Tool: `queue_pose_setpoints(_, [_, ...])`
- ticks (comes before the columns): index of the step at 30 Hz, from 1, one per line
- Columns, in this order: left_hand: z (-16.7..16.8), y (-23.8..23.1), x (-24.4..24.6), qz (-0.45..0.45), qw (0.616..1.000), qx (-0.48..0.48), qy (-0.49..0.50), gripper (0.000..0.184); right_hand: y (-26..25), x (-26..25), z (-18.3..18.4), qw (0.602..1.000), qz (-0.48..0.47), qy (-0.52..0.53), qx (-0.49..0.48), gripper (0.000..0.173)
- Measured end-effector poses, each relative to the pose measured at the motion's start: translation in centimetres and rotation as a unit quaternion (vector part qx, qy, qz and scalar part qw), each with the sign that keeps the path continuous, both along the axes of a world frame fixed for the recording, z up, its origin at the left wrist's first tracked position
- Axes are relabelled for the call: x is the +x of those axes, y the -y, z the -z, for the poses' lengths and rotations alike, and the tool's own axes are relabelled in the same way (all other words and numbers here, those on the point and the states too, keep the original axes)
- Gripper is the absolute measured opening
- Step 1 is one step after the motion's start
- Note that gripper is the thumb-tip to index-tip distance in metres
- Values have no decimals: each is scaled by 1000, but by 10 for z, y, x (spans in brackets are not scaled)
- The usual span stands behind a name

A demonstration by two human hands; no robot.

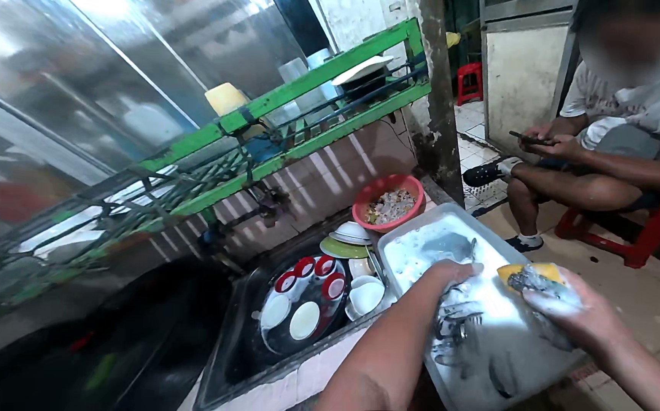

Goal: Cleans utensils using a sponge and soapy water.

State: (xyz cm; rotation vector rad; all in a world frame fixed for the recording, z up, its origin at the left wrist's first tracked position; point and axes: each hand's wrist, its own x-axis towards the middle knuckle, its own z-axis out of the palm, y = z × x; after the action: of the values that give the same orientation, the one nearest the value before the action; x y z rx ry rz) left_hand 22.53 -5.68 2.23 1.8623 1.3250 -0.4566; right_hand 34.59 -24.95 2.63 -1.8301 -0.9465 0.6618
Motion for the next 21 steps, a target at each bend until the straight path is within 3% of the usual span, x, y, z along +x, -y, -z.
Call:
queue_pose_setpoints(3, [0, 10, 13, 57, 998, 29, -18, 65, -1, -2, 0, 1000, -9, 4, -15, 63])
queue_pose_setpoints(8, [26, 0, 13, -40, 997, 8, 70, 71, -2, -3, -6, 999, -17, 9, -40, 63])
queue_pose_setpoints(15, [10, 0, -8, -81, 989, -41, 115, 61, 3, -3, 1, 1000, -14, -18, 6, 67])
queue_pose_setpoints(21, [-5, -26, -26, -52, 997, 27, 59, 58, 5, -3, -5, 1000, -23, -16, -2, 66])
